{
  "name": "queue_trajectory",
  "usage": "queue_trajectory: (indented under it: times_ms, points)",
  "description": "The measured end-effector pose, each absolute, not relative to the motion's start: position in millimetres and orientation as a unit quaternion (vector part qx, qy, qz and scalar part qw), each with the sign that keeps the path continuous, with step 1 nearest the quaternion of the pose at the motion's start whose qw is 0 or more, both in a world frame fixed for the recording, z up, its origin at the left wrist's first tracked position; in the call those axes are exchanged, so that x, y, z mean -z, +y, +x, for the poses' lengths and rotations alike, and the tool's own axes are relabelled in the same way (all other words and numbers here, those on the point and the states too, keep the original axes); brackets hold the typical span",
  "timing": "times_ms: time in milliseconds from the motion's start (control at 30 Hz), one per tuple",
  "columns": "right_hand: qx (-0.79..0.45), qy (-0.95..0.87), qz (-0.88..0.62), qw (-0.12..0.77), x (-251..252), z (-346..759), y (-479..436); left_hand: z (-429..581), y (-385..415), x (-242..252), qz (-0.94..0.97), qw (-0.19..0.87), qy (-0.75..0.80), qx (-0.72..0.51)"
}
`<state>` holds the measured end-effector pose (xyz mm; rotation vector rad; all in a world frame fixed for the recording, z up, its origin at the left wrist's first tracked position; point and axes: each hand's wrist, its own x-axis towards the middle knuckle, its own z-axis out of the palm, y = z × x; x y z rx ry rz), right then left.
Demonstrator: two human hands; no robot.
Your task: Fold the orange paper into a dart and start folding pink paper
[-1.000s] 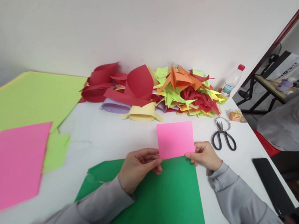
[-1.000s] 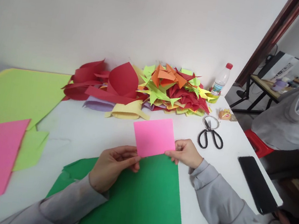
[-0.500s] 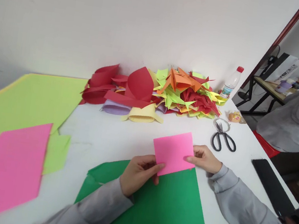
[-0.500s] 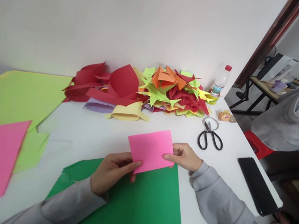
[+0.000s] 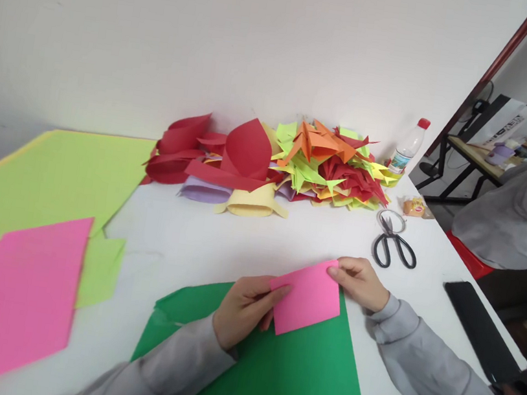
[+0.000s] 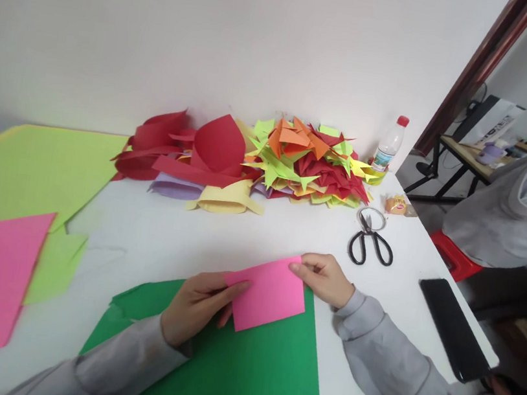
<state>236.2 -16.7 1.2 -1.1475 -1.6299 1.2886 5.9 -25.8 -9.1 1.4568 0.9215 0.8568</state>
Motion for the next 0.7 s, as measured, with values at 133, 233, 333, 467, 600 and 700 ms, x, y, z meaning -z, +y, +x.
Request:
queue_trajectory:
  times_ms: [133, 233, 333, 467, 600, 700]
  points:
    - [-0.51, -0.597, -0.453, 0.422, -3.3, 235.8, -16.6, 5.0, -25.9, 10.8, 0.627, 0.568, 0.399, -0.354]
    - [-0.502, -0.59, -0.463, 0.431, -3.9, 235.6, -16.8, 4.2, -25.8, 12.0, 0.632, 0.567, 0.395, -0.35]
    - [-0.498, -0.58, -0.47, 0.441, -3.9, 235.1, -16.8, 3.7, -25.7, 13.4, 0.637, 0.565, 0.394, -0.346]
    - [-0.511, -0.555, -0.47, 0.458, -3.2, 234.1, -16.5, 3.6, -25.8, 15.8, 0.637, 0.569, 0.394, -0.339]
    - [-0.529, -0.526, -0.469, 0.473, -2.3, 233.1, -16.0, 4.1, -26.2, 15.6, 0.625, 0.585, 0.398, -0.331]
    - [-0.537, -0.512, -0.472, 0.476, -2.0, 233.1, -15.5, 4.9, -26.3, 12.0, 0.609, 0.603, 0.401, -0.323]
